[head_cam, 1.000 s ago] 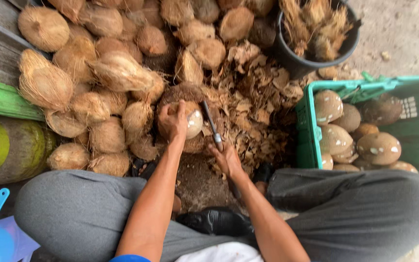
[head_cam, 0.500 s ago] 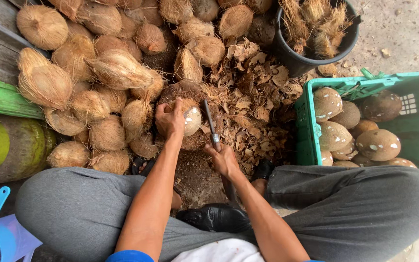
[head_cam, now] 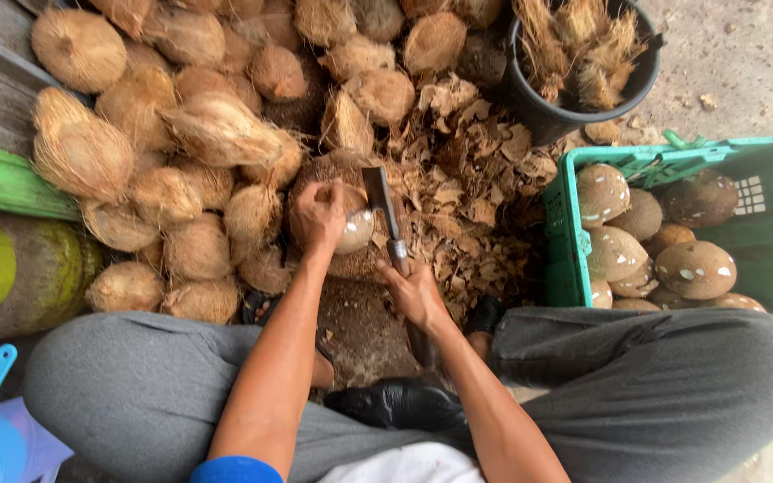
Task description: The person sits on the ground and uses a machete to chop the fibrous husk off coconuts, rotating each coconut against a wooden block to trim the husk. Trimmed coconuts are placed into a green plastic crate beside them.
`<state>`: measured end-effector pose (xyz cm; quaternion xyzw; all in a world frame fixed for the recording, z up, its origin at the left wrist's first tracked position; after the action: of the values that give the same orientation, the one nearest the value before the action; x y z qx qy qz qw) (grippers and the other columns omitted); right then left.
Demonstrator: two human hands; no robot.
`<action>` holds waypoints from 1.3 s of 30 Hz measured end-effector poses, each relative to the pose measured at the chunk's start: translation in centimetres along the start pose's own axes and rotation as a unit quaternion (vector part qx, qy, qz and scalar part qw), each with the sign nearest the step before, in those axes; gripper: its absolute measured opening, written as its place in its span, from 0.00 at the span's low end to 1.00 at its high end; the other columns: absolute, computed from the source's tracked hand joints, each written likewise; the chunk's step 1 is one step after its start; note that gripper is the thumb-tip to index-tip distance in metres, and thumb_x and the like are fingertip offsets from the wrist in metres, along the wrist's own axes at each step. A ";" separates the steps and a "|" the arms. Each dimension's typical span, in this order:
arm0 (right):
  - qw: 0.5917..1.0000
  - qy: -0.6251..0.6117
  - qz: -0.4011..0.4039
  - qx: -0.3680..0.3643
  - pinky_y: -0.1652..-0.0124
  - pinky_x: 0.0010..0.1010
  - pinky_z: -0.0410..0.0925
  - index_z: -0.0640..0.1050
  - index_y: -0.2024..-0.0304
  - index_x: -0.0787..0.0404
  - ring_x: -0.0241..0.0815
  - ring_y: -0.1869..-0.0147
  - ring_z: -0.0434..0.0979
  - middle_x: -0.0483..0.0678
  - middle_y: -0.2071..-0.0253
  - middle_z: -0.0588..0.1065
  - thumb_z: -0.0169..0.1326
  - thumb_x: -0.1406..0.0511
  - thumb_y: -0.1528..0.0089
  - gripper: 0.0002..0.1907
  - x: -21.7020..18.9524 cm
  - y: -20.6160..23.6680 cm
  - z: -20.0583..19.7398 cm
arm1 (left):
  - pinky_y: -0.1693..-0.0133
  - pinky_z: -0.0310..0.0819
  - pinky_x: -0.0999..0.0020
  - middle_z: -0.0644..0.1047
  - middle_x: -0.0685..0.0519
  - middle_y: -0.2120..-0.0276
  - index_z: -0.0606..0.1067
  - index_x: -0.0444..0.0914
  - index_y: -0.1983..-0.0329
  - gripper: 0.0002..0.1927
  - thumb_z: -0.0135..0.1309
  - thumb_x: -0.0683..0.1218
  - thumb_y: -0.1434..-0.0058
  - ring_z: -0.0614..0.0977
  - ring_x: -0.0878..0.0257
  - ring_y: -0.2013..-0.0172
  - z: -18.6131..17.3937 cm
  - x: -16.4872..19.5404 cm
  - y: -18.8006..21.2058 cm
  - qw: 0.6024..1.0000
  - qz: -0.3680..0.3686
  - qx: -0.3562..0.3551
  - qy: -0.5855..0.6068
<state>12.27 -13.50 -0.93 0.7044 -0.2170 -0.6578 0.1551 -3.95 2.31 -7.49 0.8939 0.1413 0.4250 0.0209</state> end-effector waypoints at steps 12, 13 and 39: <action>0.997 0.059 0.040 -0.002 0.85 0.29 0.62 0.71 0.77 0.50 0.33 0.86 0.62 0.39 0.85 0.66 0.54 0.53 0.33 0.19 -0.7 0.2 0.7 | 0.75 0.68 0.64 0.75 0.61 0.73 0.77 0.45 0.65 0.21 0.53 0.66 0.36 0.74 0.68 0.75 0.1 -0.1 0.1 0.998 0.039 0.050 0.002; 0.999 0.041 -0.006 0.014 0.85 0.29 0.62 0.70 0.77 0.52 0.33 0.86 0.62 0.40 0.84 0.66 0.55 0.53 0.33 0.20 -0.8 0.0 0.5 | 0.75 0.68 0.63 0.75 0.60 0.74 0.76 0.45 0.66 0.21 0.52 0.66 0.36 0.73 0.66 0.76 0.3 -0.2 0.0 1.000 0.006 0.022 0.006; 0.991 0.034 0.132 -0.015 0.83 0.32 0.61 0.73 0.70 0.56 0.37 0.86 0.60 0.43 0.85 0.66 0.52 0.53 0.33 0.17 2.0 -1.2 0.6 | 0.72 0.74 0.66 0.78 0.56 0.72 0.78 0.36 0.64 0.20 0.56 0.59 0.36 0.76 0.67 0.75 -0.9 -2.1 1.3 0.980 -0.070 0.000 0.186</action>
<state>11.86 -13.39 -3.29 0.6891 -0.2928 -0.6104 0.2585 -5.58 0.43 -8.31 0.7870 0.2052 0.5813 0.0243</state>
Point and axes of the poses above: each hand's wrist, its own y-axis away from the middle knuckle, its own z-axis out of the palm, x = y × z, the point moved 3 cm from there along -y, towards the middle knuckle
